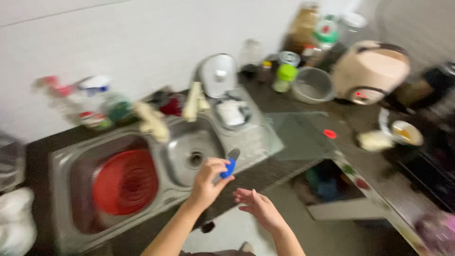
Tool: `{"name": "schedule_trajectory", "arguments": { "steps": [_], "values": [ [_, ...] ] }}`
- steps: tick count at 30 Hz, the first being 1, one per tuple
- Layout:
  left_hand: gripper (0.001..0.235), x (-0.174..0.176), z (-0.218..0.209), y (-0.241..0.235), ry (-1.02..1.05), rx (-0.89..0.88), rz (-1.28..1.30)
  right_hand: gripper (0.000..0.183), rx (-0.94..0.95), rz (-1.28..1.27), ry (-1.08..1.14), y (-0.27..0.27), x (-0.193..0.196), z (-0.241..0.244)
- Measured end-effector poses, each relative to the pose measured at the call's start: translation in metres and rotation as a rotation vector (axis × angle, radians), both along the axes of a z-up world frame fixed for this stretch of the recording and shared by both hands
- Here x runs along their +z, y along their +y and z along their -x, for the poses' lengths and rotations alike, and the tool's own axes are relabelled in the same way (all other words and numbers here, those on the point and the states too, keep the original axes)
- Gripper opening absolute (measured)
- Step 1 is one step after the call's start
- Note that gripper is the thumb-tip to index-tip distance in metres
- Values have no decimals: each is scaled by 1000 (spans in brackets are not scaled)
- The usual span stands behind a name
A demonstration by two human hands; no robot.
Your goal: The person washes a frying pan in the sink, then moves to the stove and places the pan on a burner. They unwrap a block of butter, cut a portion with a knife, and add it to the pan. The person then pours a liquid from a small bowl into the pan and stirs the mixture with chopsticks.
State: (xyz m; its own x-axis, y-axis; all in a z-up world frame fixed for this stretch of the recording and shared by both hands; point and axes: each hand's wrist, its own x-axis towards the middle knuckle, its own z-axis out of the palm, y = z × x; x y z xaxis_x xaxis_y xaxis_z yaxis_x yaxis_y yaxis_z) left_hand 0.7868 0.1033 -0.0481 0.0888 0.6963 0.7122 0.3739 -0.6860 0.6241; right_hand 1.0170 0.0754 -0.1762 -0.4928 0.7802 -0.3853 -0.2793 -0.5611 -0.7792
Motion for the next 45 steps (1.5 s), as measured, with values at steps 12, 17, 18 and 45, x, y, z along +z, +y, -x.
{"name": "schedule_trajectory", "arguments": {
  "steps": [12, 17, 18, 45],
  "values": [
    [31, -91, -266, 42, 270, -515, 16, 34, -478, 11, -382, 65, -30, -246],
    [24, -93, -303, 117, 284, -522, 183, 47, -403, -257, -987, 141, -67, -329],
    [22, -94, -311, 135, 275, -500, 227, 49, -343, -335, -1211, 155, -73, -341],
    [13, -154, -587, 370, 308, -358, 633, 14, -838, -269, -1147, 277, -112, -532]
  ]
}}
